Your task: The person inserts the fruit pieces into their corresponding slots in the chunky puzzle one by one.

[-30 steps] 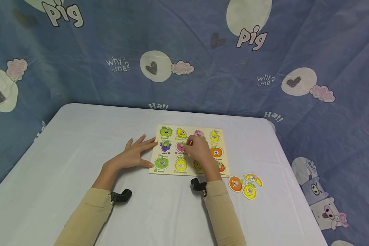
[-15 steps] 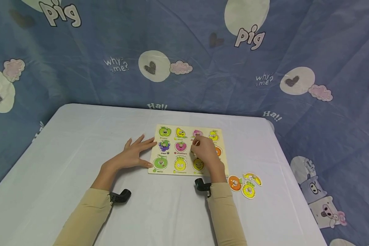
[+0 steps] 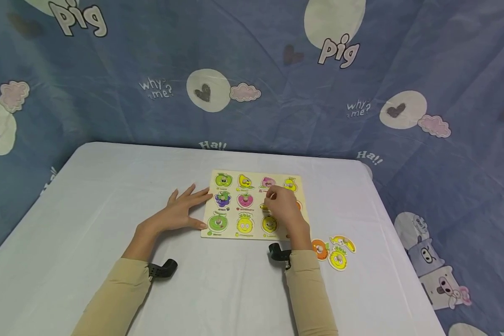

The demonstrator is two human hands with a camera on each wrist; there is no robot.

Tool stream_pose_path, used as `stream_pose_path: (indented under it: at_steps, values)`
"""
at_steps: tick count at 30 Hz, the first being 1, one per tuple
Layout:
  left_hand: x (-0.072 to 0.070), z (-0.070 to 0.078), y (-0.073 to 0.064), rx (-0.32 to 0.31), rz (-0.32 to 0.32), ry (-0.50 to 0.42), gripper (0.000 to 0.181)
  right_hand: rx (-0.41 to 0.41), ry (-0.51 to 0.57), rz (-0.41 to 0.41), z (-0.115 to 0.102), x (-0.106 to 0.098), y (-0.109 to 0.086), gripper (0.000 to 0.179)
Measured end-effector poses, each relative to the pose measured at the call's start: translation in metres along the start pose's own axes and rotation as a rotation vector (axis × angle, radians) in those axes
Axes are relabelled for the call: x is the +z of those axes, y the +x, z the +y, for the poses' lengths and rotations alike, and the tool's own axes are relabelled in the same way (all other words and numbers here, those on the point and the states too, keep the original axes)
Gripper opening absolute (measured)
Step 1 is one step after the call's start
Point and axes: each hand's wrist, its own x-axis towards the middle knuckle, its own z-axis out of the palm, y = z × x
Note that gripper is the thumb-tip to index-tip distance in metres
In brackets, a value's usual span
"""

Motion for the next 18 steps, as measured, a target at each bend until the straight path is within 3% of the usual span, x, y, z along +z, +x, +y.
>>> stream_pose_path:
  at_steps: [18]
  values:
    - [0.0, 0.0, 0.0, 0.0, -0.004, 0.002, 0.099, -0.004, -0.017, -0.008, 0.015, -0.019, -0.006, 0.019]
